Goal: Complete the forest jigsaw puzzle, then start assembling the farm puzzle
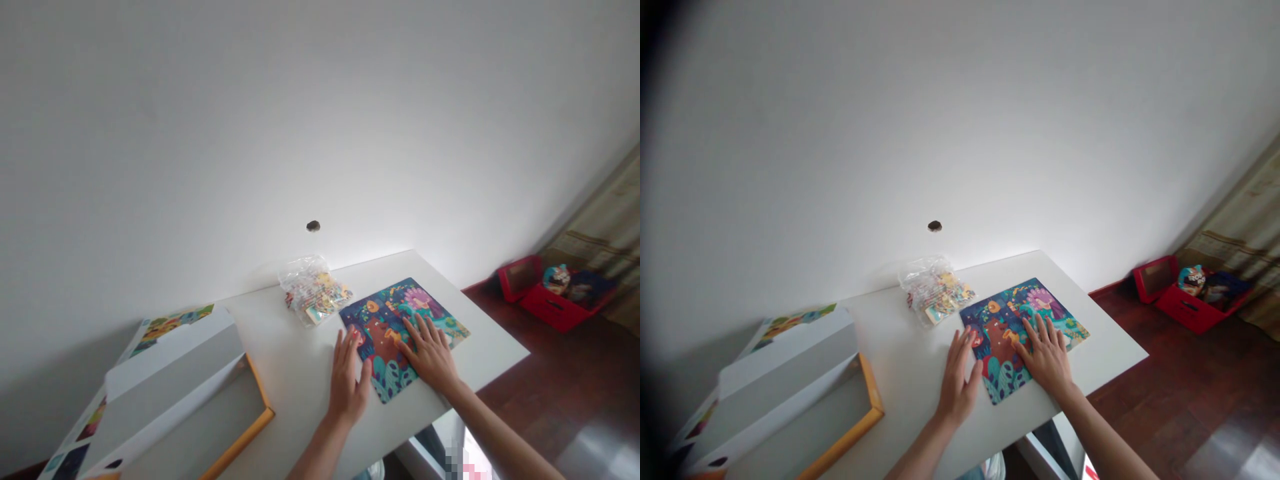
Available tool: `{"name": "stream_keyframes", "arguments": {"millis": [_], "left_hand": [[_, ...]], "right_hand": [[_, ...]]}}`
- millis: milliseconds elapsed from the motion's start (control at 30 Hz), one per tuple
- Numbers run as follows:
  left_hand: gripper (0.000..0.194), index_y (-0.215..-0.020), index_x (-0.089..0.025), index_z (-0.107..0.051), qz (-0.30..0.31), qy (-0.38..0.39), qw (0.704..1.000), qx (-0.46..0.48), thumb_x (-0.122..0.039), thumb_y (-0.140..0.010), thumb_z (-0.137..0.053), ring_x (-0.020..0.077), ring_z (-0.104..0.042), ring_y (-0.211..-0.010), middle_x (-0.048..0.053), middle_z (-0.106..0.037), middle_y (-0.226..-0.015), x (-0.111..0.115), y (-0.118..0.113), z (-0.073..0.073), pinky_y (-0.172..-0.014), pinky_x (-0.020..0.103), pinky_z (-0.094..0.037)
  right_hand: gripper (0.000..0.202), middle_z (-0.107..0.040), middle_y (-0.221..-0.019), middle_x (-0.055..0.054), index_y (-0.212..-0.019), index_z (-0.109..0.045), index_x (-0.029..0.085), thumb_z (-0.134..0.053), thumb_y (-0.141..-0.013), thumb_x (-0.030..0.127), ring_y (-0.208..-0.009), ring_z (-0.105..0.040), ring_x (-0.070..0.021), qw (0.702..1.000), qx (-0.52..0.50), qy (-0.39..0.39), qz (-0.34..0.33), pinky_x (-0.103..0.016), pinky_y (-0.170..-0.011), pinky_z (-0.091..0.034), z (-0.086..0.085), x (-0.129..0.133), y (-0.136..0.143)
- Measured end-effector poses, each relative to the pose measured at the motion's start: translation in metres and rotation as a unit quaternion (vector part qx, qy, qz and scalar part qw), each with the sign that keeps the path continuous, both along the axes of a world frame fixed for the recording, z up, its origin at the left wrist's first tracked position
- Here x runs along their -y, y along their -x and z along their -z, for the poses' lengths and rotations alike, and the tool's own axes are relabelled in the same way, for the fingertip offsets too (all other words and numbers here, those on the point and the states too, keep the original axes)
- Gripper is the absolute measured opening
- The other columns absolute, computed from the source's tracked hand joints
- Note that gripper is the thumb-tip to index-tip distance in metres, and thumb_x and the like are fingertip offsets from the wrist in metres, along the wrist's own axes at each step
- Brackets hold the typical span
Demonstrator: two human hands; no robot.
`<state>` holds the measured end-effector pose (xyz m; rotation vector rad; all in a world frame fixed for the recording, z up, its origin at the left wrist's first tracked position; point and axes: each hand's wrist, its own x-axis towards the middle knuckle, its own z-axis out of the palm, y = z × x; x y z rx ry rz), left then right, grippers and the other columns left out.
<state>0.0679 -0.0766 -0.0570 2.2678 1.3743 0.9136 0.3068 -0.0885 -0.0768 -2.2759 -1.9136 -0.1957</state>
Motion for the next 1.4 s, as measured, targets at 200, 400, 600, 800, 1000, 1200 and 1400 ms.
{"name": "stream_keyframes", "arguments": {"millis": [200,400,600,800,1000,1200,1400], "left_hand": [[0.071,-0.151,-0.021,-0.023,-0.167,-0.005,0.975,-0.146,-0.028,-0.086,-0.05,0.0404,-0.002,-0.145,0.007,-0.012,-0.16,-0.023,-0.001,0.0,-0.109,0.068,-0.019],[0.067,-0.148,-0.007,-0.029,-0.25,-0.013,0.948,-0.198,-0.038,-0.09,-0.041,0.0419,-0.006,-0.144,0.013,-0.021,-0.157,-0.034,-0.004,0.012,-0.111,0.064,-0.017],[0.07,-0.143,0.002,-0.035,-0.269,-0.013,0.936,-0.229,-0.042,-0.09,-0.041,0.0469,-0.01,-0.142,0.021,-0.019,-0.156,-0.032,-0.008,0.012,-0.11,0.064,-0.017],[0.068,-0.143,0.001,-0.038,-0.265,-0.006,0.935,-0.238,-0.042,-0.089,-0.041,0.0476,-0.009,-0.141,0.02,-0.018,-0.157,-0.032,-0.008,0.01,-0.11,0.065,-0.015],[0.067,-0.142,0.001,-0.038,-0.255,0.006,0.94,-0.227,-0.041,-0.089,-0.041,0.0481,-0.01,-0.141,0.022,-0.017,-0.157,-0.033,-0.009,0.007,-0.109,0.066,-0.015],[0.068,-0.143,0.001,-0.037,-0.258,0.015,0.938,-0.233,-0.04,-0.088,-0.042,0.0485,-0.01,-0.141,0.022,-0.015,-0.157,-0.033,-0.01,0.009,-0.109,0.066,-0.015],[0.07,-0.144,0.002,-0.035,-0.256,0.005,0.936,-0.241,-0.041,-0.089,-0.04,0.0493,-0.01,-0.141,0.021,-0.015,-0.157,-0.033,-0.011,0.01,-0.109,0.068,-0.012]], "right_hand": [[0.065,-0.02,-0.156,-0.004,-0.15,-0.028,0.034,-0.032,-0.094,0.067,-0.142,-0.013,-0.0329,1.0,0.018,0.008,0.003,-0.055,-0.109,-0.021,0.008,-0.002,-0.037],[0.067,-0.02,-0.156,-0.006,-0.151,-0.024,0.033,-0.028,-0.094,0.068,-0.142,-0.013,-0.0313,0.998,0.046,0.002,0.04,-0.052,-0.109,-0.022,0.018,-0.016,-0.063],[0.068,-0.021,-0.155,-0.006,-0.151,-0.024,0.034,-0.026,-0.093,0.07,-0.141,-0.014,-0.0327,0.997,0.032,0.014,0.073,-0.053,-0.108,-0.022,0.016,-0.06,-0.078],[0.069,-0.021,-0.155,-0.005,-0.149,-0.027,0.034,-0.023,-0.092,0.073,-0.14,-0.013,-0.0332,0.996,0.011,0.022,0.083,-0.053,-0.107,-0.021,0.013,-0.107,-0.084],[0.067,-0.022,-0.155,-0.006,-0.149,-0.028,0.032,-0.026,-0.094,0.07,-0.139,-0.014,-0.0343,0.997,0.001,0.021,0.071,-0.054,-0.108,-0.019,0.012,-0.142,-0.088],[0.07,-0.023,-0.154,-0.008,-0.149,-0.029,0.031,-0.025,-0.093,0.072,-0.139,-0.015,-0.0347,0.998,-0.01,0.008,0.06,-0.054,-0.107,-0.02,0.01,-0.16,-0.087],[0.07,-0.021,-0.155,-0.008,-0.149,-0.029,0.031,-0.025,-0.093,0.072,-0.139,-0.013,-0.0354,0.998,-0.007,0.019,0.052,-0.055,-0.107,-0.019,0.009,-0.165,-0.088]]}}
